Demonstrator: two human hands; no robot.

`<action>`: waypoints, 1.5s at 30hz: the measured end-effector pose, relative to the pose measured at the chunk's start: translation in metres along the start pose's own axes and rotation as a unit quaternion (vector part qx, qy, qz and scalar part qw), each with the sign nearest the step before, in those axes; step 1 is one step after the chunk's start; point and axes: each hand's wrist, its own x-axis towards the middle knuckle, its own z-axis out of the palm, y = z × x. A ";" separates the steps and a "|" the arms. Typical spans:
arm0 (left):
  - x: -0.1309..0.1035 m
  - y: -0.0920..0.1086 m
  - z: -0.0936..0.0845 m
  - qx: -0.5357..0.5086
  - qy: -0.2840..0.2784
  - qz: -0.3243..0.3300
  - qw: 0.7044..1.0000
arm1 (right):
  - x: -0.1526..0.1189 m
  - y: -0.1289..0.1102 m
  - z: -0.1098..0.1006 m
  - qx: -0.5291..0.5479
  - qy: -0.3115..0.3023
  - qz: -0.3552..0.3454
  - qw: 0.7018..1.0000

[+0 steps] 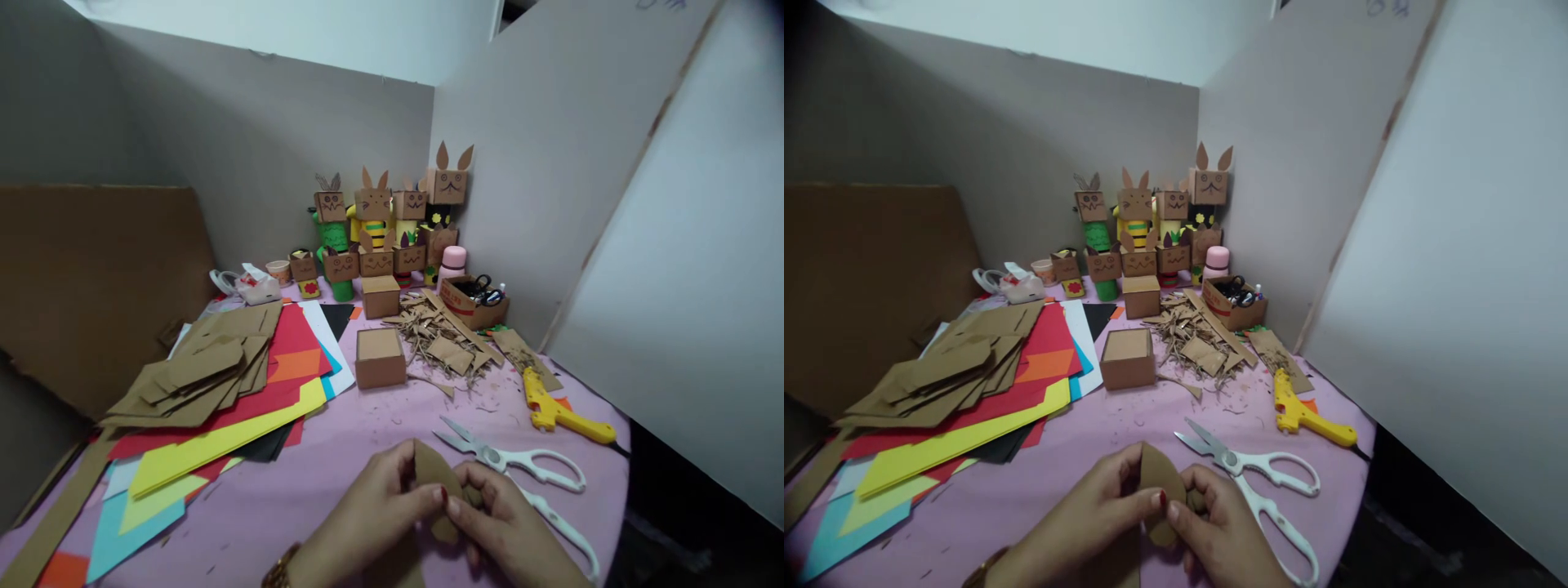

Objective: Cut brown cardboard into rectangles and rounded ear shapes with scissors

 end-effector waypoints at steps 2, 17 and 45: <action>0.002 -0.007 0.004 -0.009 0.009 0.007 1.000 | 0.001 0.003 0.002 -0.009 0.010 0.001 1.000; 0.009 -0.003 -0.014 -0.041 0.052 -0.092 0.994 | -0.031 -0.019 -0.060 -0.527 0.165 -0.109 0.826; 0.013 -0.018 -0.004 -0.087 0.113 -0.039 0.989 | -0.039 -0.010 -0.081 -0.596 0.092 -0.055 0.796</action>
